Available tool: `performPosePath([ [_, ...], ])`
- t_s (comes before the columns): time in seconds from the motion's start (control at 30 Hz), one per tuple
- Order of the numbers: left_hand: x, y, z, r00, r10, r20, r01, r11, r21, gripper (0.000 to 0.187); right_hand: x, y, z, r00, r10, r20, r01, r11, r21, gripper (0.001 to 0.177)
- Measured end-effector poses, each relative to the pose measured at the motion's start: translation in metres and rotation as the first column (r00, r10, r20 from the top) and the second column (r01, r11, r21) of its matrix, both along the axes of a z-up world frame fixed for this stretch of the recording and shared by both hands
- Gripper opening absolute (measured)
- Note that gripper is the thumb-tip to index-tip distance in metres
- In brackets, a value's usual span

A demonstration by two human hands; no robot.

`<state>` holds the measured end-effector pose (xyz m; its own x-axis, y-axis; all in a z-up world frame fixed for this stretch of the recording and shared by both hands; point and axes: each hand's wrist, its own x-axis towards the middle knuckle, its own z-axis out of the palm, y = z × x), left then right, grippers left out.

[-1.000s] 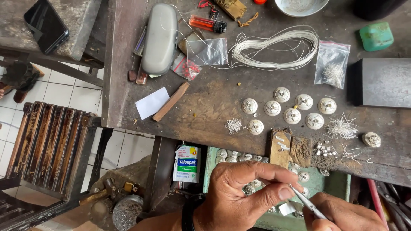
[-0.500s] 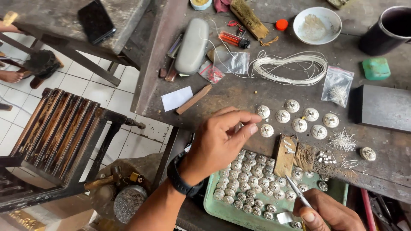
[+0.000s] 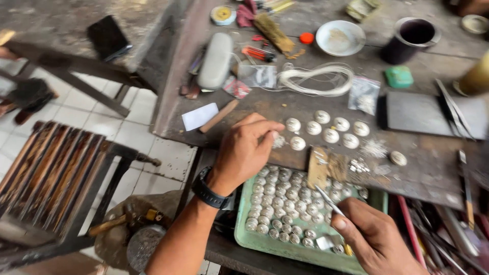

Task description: Trimming and bending small metal components for jewelry pieces using pliers at a workbench.

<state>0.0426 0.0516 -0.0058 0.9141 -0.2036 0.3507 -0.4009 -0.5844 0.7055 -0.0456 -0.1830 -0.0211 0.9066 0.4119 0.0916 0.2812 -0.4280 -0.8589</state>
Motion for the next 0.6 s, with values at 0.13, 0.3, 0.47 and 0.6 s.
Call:
performPosePath([
  [0.13,-0.008,-0.013,0.01,0.999,-0.035,0.04,0.036,0.999,-0.021,0.016,0.002,0.002,0.008,0.993,0.065,0.103,-0.071,0.996,0.054,0.033],
  [0.3,-0.015,-0.031,0.009,0.98,-0.078,0.183,0.079,0.997,0.0,0.014,0.005,-0.003,0.02,0.989,0.01,0.15,-0.029,0.992,0.124,0.029],
  [0.47,-0.021,-0.043,0.007,0.959,-0.118,0.257,0.122,0.993,-0.002,0.017,0.015,-0.022,0.028,0.954,-0.195,0.226,0.166,0.976,0.142,0.02],
  [0.6,-0.022,-0.049,0.009,0.958,-0.151,0.245,0.159,0.987,-0.015,0.013,0.024,-0.047,0.026,0.868,-0.392,0.305,0.43,0.9,-0.069,0.005],
])
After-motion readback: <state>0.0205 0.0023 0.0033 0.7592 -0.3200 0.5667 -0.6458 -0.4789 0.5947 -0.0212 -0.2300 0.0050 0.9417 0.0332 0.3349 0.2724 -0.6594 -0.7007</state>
